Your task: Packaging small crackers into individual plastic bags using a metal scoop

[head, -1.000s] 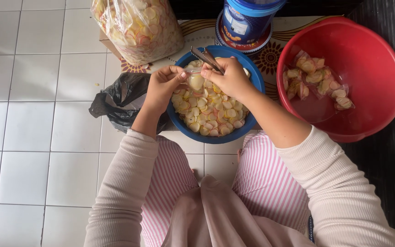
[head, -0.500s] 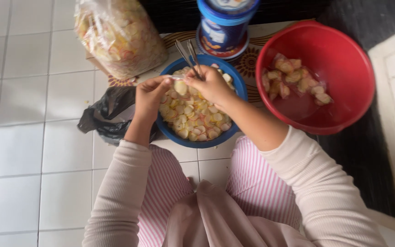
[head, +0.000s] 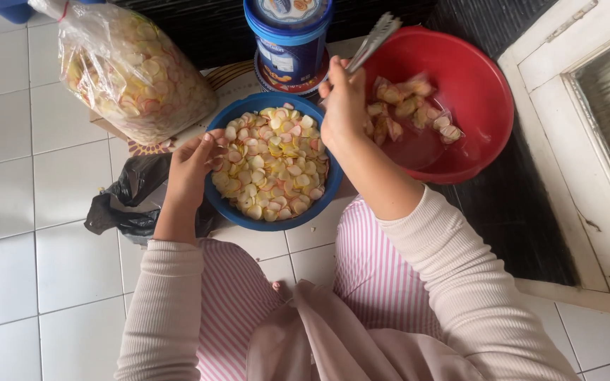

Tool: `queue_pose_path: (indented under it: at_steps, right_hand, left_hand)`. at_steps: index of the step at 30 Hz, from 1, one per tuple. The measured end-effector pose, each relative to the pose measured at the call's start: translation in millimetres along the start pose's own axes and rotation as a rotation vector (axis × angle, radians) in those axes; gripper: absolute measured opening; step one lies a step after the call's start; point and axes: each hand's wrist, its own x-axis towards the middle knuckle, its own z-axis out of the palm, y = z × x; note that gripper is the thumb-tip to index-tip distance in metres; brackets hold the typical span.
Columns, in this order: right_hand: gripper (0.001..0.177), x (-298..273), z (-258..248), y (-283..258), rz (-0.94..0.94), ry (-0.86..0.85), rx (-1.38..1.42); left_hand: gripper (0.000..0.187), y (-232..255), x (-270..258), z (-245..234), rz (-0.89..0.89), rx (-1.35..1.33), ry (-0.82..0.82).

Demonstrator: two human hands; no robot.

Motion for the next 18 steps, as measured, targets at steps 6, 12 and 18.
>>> queue_pose_path:
  at_steps: [6,12,18]
  right_hand:
    - [0.013,3,4,35,0.029,-0.198,-0.074]
    - [0.014,-17,15,43,0.169,-0.323,-0.403]
    - [0.014,-24,17,44,0.144,-0.446,-0.403]
  left_hand:
    - [0.03,11,-12,-11,0.385,0.066,0.198]
    - [0.043,15,-61,-74,0.804,0.272,0.858]
    - [0.031,-23,-84,-120,-0.019,0.714,0.831]
